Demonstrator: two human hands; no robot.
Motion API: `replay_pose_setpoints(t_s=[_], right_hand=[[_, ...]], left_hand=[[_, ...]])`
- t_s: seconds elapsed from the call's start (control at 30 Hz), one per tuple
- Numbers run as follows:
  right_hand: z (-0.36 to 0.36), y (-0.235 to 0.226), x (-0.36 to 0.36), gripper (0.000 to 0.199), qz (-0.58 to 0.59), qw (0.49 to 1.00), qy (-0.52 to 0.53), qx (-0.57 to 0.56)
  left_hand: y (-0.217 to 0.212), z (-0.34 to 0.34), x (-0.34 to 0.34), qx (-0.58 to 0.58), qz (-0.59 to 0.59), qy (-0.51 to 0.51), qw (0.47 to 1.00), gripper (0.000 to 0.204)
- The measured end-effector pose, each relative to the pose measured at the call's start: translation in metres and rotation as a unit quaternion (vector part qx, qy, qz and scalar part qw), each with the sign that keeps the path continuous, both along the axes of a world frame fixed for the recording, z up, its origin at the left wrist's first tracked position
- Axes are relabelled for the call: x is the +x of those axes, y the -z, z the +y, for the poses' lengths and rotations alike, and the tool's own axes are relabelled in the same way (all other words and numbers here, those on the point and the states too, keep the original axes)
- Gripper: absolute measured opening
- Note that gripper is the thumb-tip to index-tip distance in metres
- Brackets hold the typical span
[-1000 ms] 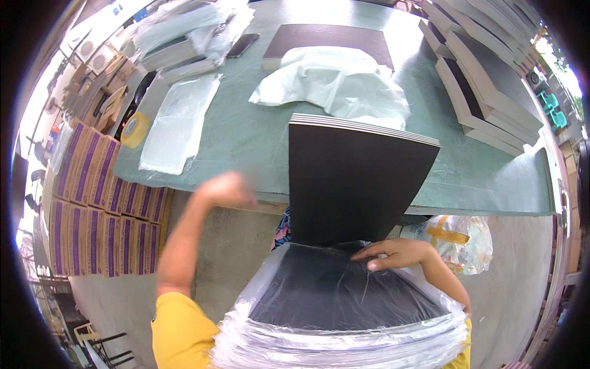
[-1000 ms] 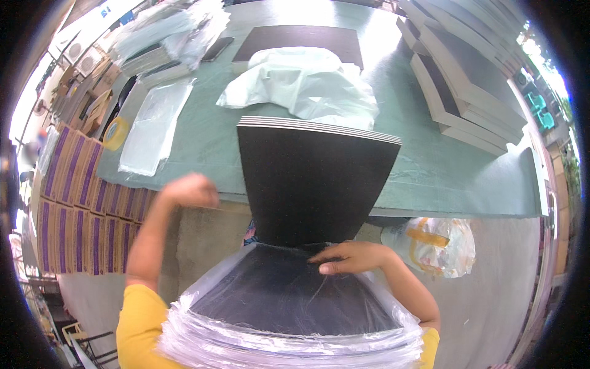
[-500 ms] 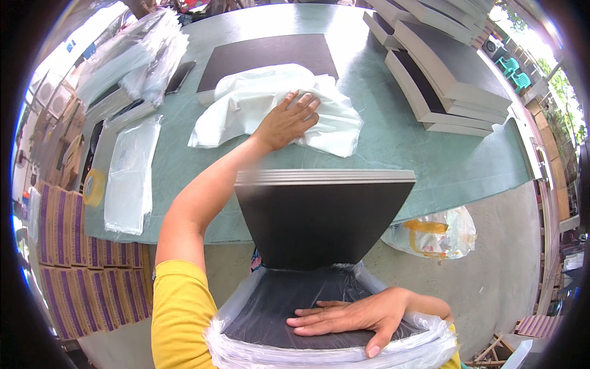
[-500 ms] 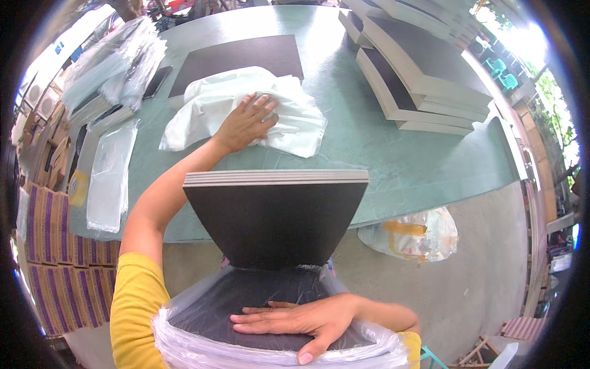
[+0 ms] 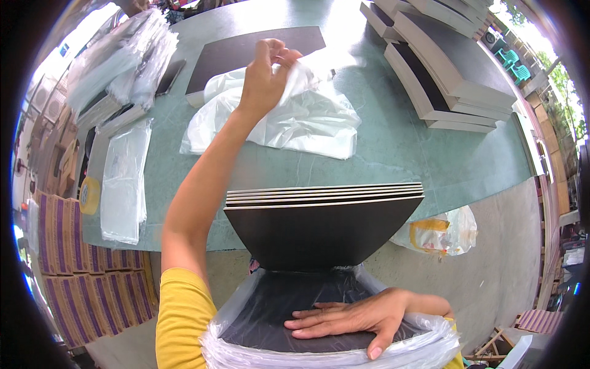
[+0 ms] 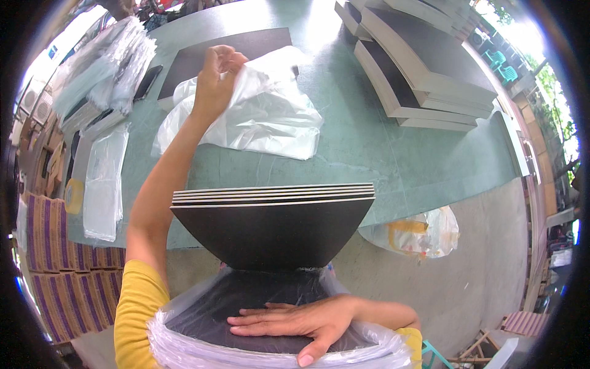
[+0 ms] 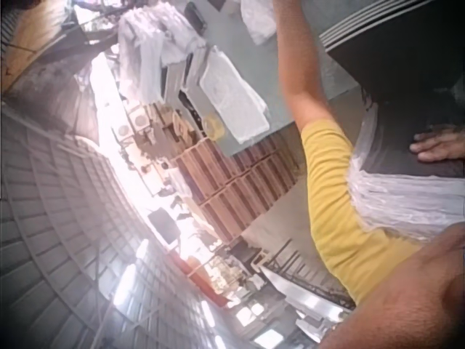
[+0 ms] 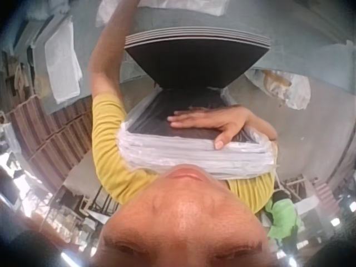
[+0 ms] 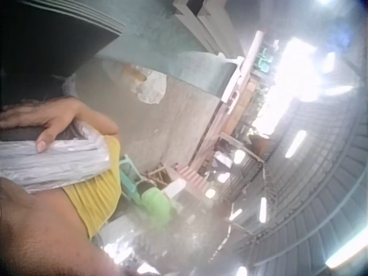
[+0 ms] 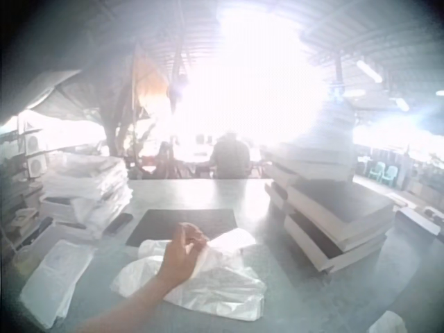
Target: The person wraps individual black folders in clear plastic bags by hand and stacks them on a table.
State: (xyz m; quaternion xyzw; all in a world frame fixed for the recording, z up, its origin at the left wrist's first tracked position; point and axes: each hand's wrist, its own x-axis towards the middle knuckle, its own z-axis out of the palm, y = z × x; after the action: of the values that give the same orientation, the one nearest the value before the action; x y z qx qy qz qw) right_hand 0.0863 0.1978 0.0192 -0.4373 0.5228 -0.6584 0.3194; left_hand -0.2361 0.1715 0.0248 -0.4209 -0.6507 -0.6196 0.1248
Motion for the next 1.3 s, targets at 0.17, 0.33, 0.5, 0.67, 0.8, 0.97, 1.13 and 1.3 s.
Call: replay_pose_setpoints(t_s=[0.17,0.33,0.5,0.67,0.8,0.97,1.13,1.3], right_hand=[[-0.010,-0.005,0.006,0.098,0.010,1.000,-0.010,0.008],[-0.016,0.003,0.012,0.084,0.032,0.999,-0.011,0.007],[-0.009,0.018,0.037,0.073,0.014,0.994,0.038,0.098],[-0.026,0.000,0.026,0.055,0.055,0.987,0.102,0.112],[-0.044,-0.012,0.018,0.041,0.239,0.819,0.519,0.048],[-0.001,0.009,0.000,0.036,-0.196,0.850,0.489,0.006],[-0.009,0.016,0.005,0.026,-0.294,0.838,0.445,-0.114],[-0.002,0.024,0.004,0.016,-0.319,0.847,0.425,0.013]], left_hand=[[0.032,-0.027,-0.012,-0.199,0.259,-0.113,0.938,0.027],[-0.070,-0.086,0.007,-0.006,0.007,-0.323,0.946,0.018],[-0.027,-0.144,0.100,-0.072,-0.037,-0.138,0.987,0.020],[0.107,-0.225,0.208,-0.569,-0.089,0.195,0.794,0.024],[0.048,-0.227,0.255,-0.435,-0.169,0.200,0.861,0.029],[-0.006,-0.196,0.216,-0.247,-0.362,0.117,0.891,0.037],[0.020,-0.206,0.208,-0.070,-0.468,0.104,0.875,0.042],[0.023,-0.213,0.205,-0.210,-0.298,-0.024,0.931,0.029]])
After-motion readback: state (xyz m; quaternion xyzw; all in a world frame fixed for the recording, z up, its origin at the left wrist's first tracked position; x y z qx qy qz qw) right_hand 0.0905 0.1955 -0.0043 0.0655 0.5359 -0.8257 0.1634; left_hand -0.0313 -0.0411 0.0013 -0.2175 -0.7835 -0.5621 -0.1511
